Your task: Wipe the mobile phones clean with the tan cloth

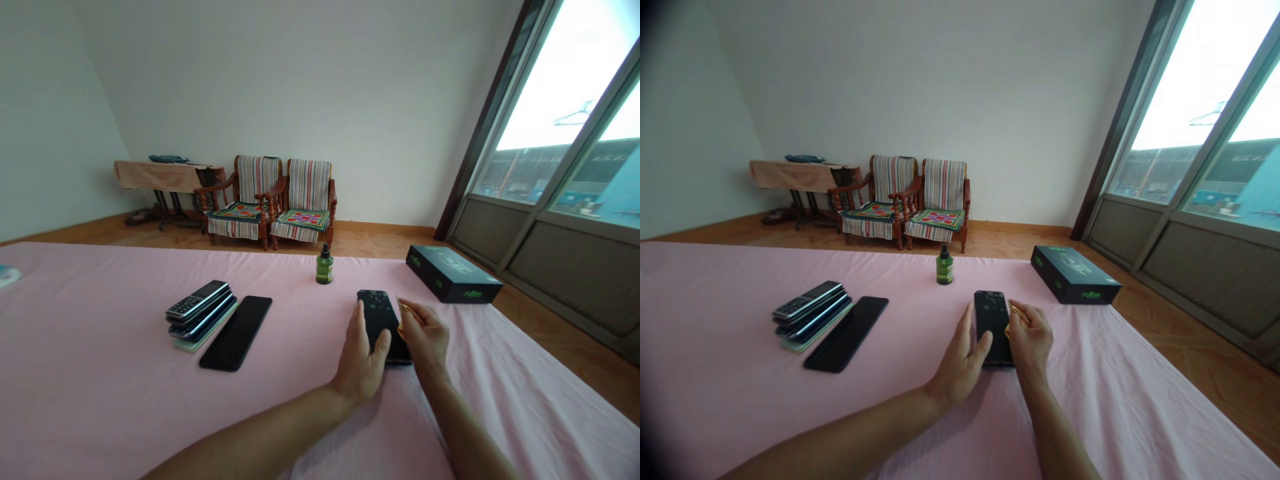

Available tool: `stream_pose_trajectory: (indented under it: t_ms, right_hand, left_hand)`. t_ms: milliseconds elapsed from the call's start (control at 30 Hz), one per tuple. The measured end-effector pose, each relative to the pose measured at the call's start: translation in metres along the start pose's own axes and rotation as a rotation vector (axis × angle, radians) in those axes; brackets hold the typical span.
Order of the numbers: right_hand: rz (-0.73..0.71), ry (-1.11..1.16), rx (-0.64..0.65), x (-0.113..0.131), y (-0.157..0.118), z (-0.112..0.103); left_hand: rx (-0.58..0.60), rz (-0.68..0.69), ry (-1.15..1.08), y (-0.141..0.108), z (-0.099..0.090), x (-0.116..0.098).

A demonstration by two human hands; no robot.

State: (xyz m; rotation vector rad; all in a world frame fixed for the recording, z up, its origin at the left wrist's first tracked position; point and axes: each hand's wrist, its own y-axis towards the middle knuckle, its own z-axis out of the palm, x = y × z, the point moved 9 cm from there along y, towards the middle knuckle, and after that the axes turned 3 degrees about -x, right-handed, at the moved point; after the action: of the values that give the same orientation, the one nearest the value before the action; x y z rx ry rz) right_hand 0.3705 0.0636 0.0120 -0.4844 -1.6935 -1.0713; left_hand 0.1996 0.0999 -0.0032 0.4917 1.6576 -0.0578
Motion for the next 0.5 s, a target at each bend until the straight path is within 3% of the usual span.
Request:
stream_pose_trajectory:
  t_ms: [133,300,400,500]
  right_hand:
    - [-0.081,-0.028,0.024,0.024,-0.015,0.007]
    - [-0.251,-0.056,0.138,0.052,-0.038,0.026]
    - [-0.287,-0.062,0.178,0.053,-0.044,0.031]
    - [-0.272,-0.064,0.200,0.047,-0.044,0.033]
  left_hand:
    - [0.078,0.266,0.308,-0.033,-0.047,-0.018]
    - [-0.038,0.321,0.660,-0.055,-0.139,-0.020]
    - [-0.155,0.297,0.897,-0.060,-0.193,-0.019]
    - [-0.201,0.264,1.055,-0.066,-0.231,-0.014]
